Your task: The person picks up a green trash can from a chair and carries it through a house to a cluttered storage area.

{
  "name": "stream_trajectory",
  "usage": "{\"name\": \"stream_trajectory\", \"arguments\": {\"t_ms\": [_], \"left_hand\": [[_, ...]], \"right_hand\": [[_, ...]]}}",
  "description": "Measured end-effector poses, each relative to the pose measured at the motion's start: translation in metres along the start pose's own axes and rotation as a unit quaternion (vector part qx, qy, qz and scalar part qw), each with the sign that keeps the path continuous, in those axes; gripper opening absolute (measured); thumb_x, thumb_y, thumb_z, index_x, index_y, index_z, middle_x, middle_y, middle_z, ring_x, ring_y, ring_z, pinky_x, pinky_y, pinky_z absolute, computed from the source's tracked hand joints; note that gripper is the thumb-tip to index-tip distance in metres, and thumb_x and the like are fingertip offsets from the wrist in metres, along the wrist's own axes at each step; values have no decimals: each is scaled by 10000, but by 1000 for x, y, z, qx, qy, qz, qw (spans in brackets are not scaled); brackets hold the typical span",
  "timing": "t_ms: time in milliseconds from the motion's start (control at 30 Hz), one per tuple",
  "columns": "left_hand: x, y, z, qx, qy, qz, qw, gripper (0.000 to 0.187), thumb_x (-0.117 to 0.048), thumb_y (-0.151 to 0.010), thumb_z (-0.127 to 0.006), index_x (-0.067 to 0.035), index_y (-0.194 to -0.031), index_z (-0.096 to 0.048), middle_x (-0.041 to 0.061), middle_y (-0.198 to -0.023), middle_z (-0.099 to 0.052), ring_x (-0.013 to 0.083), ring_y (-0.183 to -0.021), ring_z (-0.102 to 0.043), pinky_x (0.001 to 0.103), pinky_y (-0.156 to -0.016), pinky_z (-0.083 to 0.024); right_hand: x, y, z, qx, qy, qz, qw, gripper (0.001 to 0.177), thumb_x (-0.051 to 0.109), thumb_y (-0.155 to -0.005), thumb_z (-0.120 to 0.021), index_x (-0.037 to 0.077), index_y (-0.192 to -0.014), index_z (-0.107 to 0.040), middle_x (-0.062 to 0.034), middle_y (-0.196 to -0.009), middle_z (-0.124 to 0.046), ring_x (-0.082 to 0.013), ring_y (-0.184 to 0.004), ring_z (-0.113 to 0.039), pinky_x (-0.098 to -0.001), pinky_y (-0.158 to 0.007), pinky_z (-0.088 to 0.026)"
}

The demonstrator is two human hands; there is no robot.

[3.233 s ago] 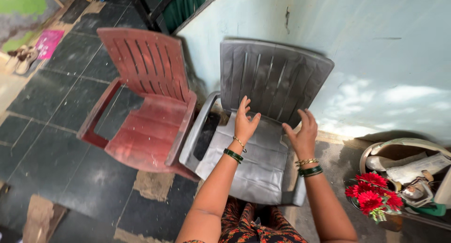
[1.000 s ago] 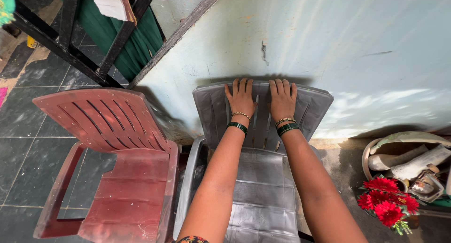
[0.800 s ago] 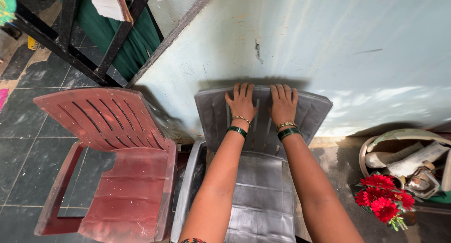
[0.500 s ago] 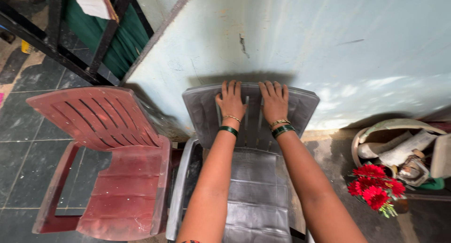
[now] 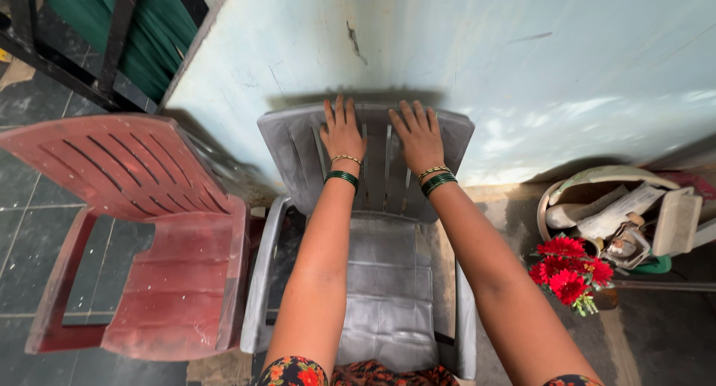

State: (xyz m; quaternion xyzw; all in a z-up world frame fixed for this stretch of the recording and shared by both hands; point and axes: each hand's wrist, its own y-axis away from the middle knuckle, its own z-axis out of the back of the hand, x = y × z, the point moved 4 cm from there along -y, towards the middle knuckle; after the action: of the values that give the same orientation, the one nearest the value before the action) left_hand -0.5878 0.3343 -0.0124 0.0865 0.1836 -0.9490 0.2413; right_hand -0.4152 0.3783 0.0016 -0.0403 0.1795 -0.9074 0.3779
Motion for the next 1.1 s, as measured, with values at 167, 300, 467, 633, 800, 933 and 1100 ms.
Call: {"name": "stream_trajectory", "arguments": {"t_ms": [167,300,467,633,800,933,1100], "left_hand": [[-35,55,-9,33,88,-14,995,1123,-295,-655,-929,-231,-1573,-286,63,-1686,-167,341,-1545,-171,586,-1085,-391],[-64,121,-43,73,204,-29,976,1097,-269,-708,-908,-225,-1603,-274,60,-1693,-181,377,-1556,-191,595,-1105,-397],[-92,201,-98,159,280,3,947,1048,-270,-740,-894,-192,-1582,-275,105,-1678,-220,414,-1536,-218,554,-1109,-406],[-107,266,-147,172,328,8,929,1032,-243,-742,-887,-124,-1567,-277,182,-1637,-274,442,-1489,-271,480,-1174,-367],[-108,323,-183,208,377,60,901,972,-156,-798,-824,-90,-1595,-271,206,-1640,-298,419,-1493,-290,436,-1169,-362],[-105,358,-200,199,377,62,903,970,-148,-795,-831,-66,-1587,-276,226,-1625,-326,401,-1495,-329,425,-1213,-344],[-109,402,-207,257,387,80,882,1003,-93,-737,-803,-66,-1578,-256,213,-1612,-325,379,-1491,-319,396,-1188,-342]], "right_hand": [[-13,56,11,-29,-126,-52,990,982,126,-702,-853,191,-1570,-400,-109,-1658,-310,-337,-1554,-219,-530,-1243,-196],[-35,127,-9,-10,-187,-121,975,981,141,-724,-863,171,-1582,-389,-132,-1677,-277,-365,-1569,-197,-556,-1238,-203],[-53,210,-50,28,-189,-151,970,1003,189,-739,-866,150,-1598,-350,-147,-1669,-273,-384,-1563,-186,-570,-1228,-208],[-58,270,-90,63,-204,-181,960,1020,223,-735,-866,135,-1594,-323,-153,-1666,-263,-388,-1557,-190,-573,-1225,-208],[-56,316,-119,94,-235,-220,942,1037,240,-739,-869,131,-1600,-302,-159,-1672,-260,-392,-1547,-195,-576,-1218,-206],[-51,341,-127,105,-250,-233,934,1035,251,-729,-881,126,-1584,-310,-174,-1644,-270,-406,-1541,-214,-573,-1207,-227],[-39,368,-127,107,-277,-257,919,1059,207,-691,-894,94,-1568,-312,-213,-1634,-269,-430,-1505,-263,-538,-1211,-271]]}}
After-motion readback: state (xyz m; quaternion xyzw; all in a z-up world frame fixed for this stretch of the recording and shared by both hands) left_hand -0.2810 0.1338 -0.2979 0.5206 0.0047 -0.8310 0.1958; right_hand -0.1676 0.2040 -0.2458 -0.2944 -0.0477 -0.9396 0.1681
